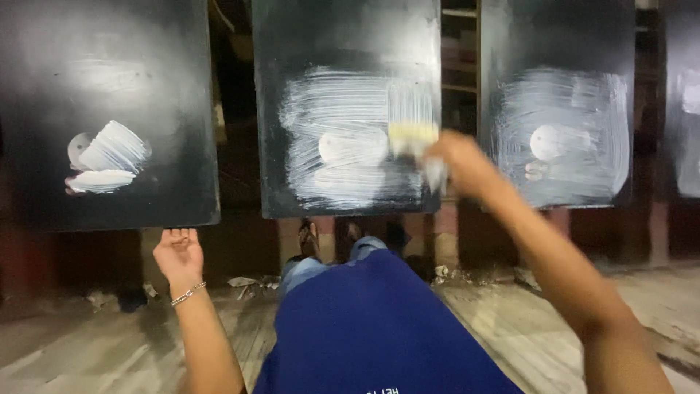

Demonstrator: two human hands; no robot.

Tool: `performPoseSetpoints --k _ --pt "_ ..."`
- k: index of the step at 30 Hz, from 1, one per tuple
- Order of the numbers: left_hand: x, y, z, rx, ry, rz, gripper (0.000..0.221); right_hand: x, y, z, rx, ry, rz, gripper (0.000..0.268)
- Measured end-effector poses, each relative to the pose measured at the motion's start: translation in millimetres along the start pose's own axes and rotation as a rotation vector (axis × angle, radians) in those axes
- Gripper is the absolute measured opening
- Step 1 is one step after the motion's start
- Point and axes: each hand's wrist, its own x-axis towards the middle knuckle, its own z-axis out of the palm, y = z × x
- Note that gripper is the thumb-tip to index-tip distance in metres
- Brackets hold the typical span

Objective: Applying a layer of liquid adhesive to screen printing platens using a wide paintbrush.

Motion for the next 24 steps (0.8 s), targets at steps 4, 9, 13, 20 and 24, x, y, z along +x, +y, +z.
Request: performPoseSetpoints --k 4,9,13,20,24 --pt "2 -13 -4 0.063 -0.032 0.049 0.064 -58 -27 -6 0.100 -0.206 -0.091 0.022" --pt "43 -29 -47 0.102 -0.108 0.143 0.075 15 33 -43 0.112 0.011 0.137 0.026" --pt "23 -25 -31 0.063 -0.135 0.158 0.069 83 104 -29 -0.238 0.177 -0.184 0.024" --pt "-7 -13 -9 -0.124 -0.076 0.062 0.061 -30 35 39 -0.165 0.008 -0.221 0.017" --pt "25 -20 -44 -0.222 -0.060 0.012 0.061 -96 -49 38 -0.137 -0.036 -0.092 0.016"
